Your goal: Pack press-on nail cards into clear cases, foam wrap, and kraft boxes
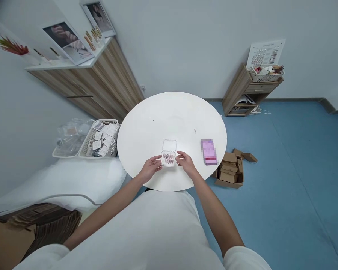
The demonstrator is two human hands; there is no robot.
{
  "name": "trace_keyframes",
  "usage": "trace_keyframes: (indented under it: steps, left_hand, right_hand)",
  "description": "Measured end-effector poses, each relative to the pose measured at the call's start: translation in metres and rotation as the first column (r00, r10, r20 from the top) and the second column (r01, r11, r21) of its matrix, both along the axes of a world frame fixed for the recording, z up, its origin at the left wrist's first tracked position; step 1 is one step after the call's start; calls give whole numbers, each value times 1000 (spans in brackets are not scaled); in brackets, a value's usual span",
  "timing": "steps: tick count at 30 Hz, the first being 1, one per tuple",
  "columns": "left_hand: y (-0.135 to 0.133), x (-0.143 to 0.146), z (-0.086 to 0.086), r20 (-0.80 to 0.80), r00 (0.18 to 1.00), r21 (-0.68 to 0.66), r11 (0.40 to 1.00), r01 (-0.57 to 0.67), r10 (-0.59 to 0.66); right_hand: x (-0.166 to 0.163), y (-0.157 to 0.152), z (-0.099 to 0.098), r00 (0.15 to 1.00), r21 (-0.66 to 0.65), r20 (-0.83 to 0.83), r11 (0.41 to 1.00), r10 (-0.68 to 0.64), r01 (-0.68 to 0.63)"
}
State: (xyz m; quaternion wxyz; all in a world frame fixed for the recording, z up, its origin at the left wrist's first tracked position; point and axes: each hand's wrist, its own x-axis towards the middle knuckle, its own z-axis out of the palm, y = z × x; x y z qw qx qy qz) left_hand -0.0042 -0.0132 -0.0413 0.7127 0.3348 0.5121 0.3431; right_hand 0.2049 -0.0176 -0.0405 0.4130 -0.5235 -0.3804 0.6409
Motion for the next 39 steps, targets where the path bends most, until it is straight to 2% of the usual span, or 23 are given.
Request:
trace_keyframes:
  steps: [4,8,16,25,33,37,39]
  left_hand:
    - [-3,6,10,31,998,-14,998,60,-60]
    - [-7,10,16,68,993,-16,995,101,-100]
    - [-10,11,26,114,990,-95,991,90,-79]
    - [-7,12,36,221,974,-160,983,92,-56]
    - [-5,16,36,197,979,-167,982,85,-52]
    - [-8,18,32,112,992,-151,985,79,-63]
    - [-9,19,32,58,996,-130,989,71,-64]
  right_hand:
    - [6,15,8,997,-83,-49,995,-61,57]
    - [7,21,11,993,-44,-51,994,-104,101]
    - [6,12,20,980,27,-176,995,-94,100]
    - [10,6,16,960,26,-275,998,-51,61]
    - [14,3,11,953,27,-294,996,-68,79]
    - [12,1,13,952,15,-299,997,-62,70]
    - [11,-1,15,948,9,-302,994,-99,107]
